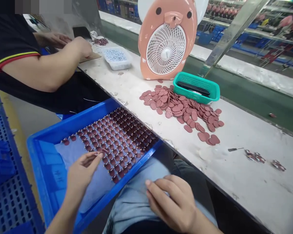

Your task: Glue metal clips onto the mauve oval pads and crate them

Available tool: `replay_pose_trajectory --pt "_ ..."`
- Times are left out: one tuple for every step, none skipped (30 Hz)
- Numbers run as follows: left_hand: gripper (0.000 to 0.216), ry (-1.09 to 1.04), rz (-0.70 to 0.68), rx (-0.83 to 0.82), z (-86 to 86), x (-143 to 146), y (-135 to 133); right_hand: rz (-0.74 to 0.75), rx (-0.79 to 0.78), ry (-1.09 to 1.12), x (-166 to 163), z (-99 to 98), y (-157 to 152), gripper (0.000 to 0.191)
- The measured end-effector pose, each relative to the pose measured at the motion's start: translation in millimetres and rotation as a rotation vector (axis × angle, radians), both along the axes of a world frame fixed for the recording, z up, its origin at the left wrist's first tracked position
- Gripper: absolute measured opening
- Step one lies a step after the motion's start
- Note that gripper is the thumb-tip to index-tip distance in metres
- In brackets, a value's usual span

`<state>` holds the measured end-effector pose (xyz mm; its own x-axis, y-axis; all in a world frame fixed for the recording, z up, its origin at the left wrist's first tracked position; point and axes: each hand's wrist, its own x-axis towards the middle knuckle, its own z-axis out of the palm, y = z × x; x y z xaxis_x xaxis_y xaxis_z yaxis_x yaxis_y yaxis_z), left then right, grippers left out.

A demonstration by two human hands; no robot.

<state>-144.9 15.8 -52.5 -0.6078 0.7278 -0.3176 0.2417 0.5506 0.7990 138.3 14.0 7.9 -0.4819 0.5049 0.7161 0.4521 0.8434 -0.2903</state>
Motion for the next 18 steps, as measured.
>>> replay_pose_trajectory --pt "0.039 0.109 -0.017 -0.084 -7.9 -22 2 -0.024 -0.012 0.0 8 -1.6 -2 0.018" --pt "0.033 0.189 -0.063 -0.174 -15.5 -41 4 -0.053 -0.021 -0.006 17 -4.2 -2 0.02" --pt "0.028 0.254 -0.113 -0.257 -22.7 -56 6 -0.084 -0.026 -0.014 25 -7.4 -3 0.022" --pt "0.024 0.308 -0.168 -0.324 -29.5 -67 8 -0.115 -0.027 -0.025 32 -10.9 -3 0.024" --pt "0.022 0.351 -0.226 -0.382 -35.7 -75 10 -0.144 -0.027 -0.037 38 -14.2 -3 0.025" --pt "0.022 0.387 -0.277 -0.43 -41.4 -80 12 -0.167 -0.027 -0.05 44 -17.2 -3 0.026" --pt "0.024 0.419 -0.322 -0.472 -46.5 -82 14 -0.185 -0.027 -0.061 49 -19.6 -3 0.026" --pt "0.027 0.446 -0.359 -0.509 -51.1 -83 16 -0.202 -0.025 -0.067 53 -21.5 -3 0.026" --pt "0.031 0.469 -0.387 -0.54 -55.3 -83 17 -0.216 -0.022 -0.069 56 -22.8 -4 0.026" --pt "0.034 0.488 -0.408 -0.566 -59.1 -82 19 -0.228 -0.018 -0.069 59 -23.6 -5 0.026" --pt "0.037 0.504 -0.424 -0.585 -62.7 -82 20 -0.239 -0.014 -0.069 61 -24.1 -6 0.026" --pt "0.04 0.518 -0.435 -0.596 -65.9 -82 22 -0.253 -0.008 -0.071 63 -24.3 -6 0.027" --pt "0.041 0.53 -0.445 -0.601 -68.8 -83 23 -0.266 -0.001 -0.073 65 -24.2 -7 0.027" --pt "0.042 0.542 -0.452 -0.6 -71.2 -84 23 -0.281 0.004 -0.075 67 -23.9 -8 0.027" --pt "0.042 0.553 -0.457 -0.592 -72.9 -85 23 -0.294 0.009 -0.076 69 -23.4 -9 0.026" --pt "0.042 0.565 -0.462 -0.575 -73.4 -87 23 -0.307 0.013 -0.077 71 -22.7 -9 0.027" --pt "0.041 0.576 -0.466 -0.549 -72.5 -88 22 -0.319 0.018 -0.077 73 -21.9 -9 0.028" --pt "0.039 0.59 -0.467 -0.513 -69.9 -88 21 -0.331 0.029 -0.077 77 -21.2 -9 0.029"
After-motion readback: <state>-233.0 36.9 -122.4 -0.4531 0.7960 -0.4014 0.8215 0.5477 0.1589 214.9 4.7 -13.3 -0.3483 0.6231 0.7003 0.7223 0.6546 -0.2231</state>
